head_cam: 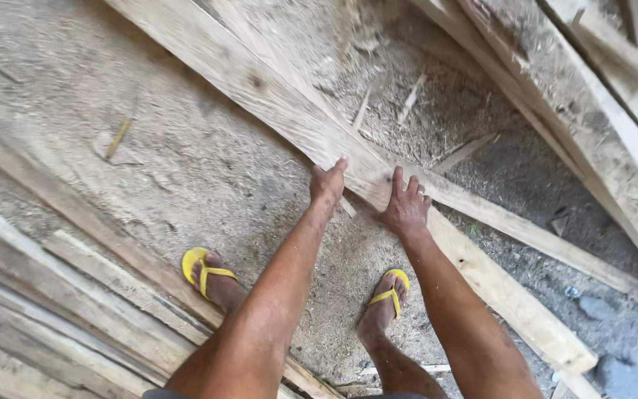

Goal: The person picks up a long wooden plank from a stack, carries it across the sawdust-covered workshop floor, and holds it while walking between piles of cut wood strips, repositioning the plank around the work area.

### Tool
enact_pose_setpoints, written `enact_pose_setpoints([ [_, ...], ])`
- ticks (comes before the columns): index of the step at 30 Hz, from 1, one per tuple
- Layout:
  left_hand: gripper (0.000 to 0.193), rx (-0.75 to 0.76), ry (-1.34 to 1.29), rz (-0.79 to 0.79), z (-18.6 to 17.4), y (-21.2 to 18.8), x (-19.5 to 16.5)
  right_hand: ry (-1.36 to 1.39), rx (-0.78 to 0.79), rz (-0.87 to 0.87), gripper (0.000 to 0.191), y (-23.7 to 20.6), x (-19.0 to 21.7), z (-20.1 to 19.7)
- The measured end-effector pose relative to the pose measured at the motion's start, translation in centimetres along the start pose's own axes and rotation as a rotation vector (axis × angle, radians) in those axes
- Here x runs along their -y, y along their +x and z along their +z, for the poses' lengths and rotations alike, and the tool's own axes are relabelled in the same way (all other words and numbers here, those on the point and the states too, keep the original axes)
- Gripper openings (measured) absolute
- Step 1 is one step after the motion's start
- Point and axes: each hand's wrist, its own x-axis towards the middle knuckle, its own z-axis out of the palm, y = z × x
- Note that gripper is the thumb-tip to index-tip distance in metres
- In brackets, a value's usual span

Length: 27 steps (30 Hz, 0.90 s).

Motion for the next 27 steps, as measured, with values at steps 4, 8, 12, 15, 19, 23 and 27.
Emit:
enact_pose_setpoints([
  [4, 0.108, 0.032, -0.109, -0.008, 0.4, 1.8, 1.1, -0.124, 0.052, 0.025, 0.143, 0.0, -2.8, 4.1],
  [8, 0.096, 0.13, -0.268, -0.048, -0.5, 2.1, 0.8, -0.097, -0.029, -0.022, 0.139, 0.2, -4.1, 5.0],
  [12, 0.077, 0.146, -0.278, 0.036, -2.3, 1.7, 1.3, -0.045, 0.098, 0.02, 0.128, -2.8, -4.1, 2.3],
  [15, 0.101, 0.108, -0.372, 0.031, -3.6, 0.0, 2.1, -0.013, 0.108, 0.009, 0.125, -7.6, -4.2, -1.6],
  [19, 0.041, 0.068, -0.403, -0.01, -3.8, -5.2, 1.6, 0.094, 0.224, 0.062, 0.126, -15.0, -5.5, -8.5],
  [23, 0.038, 0.106, -0.275, 0.028, 0.0, -15.1, -2.7, 0.091, 0.147, 0.053, 0.121, -21.3, -10.6, -16.3],
  [27, 0.059, 0.24, -0.187, 0.067, 8.1, -28.8, -13.4, 0.002, 0.03, 0.156, 0.107, -24.1, -20.4, -26.5],
])
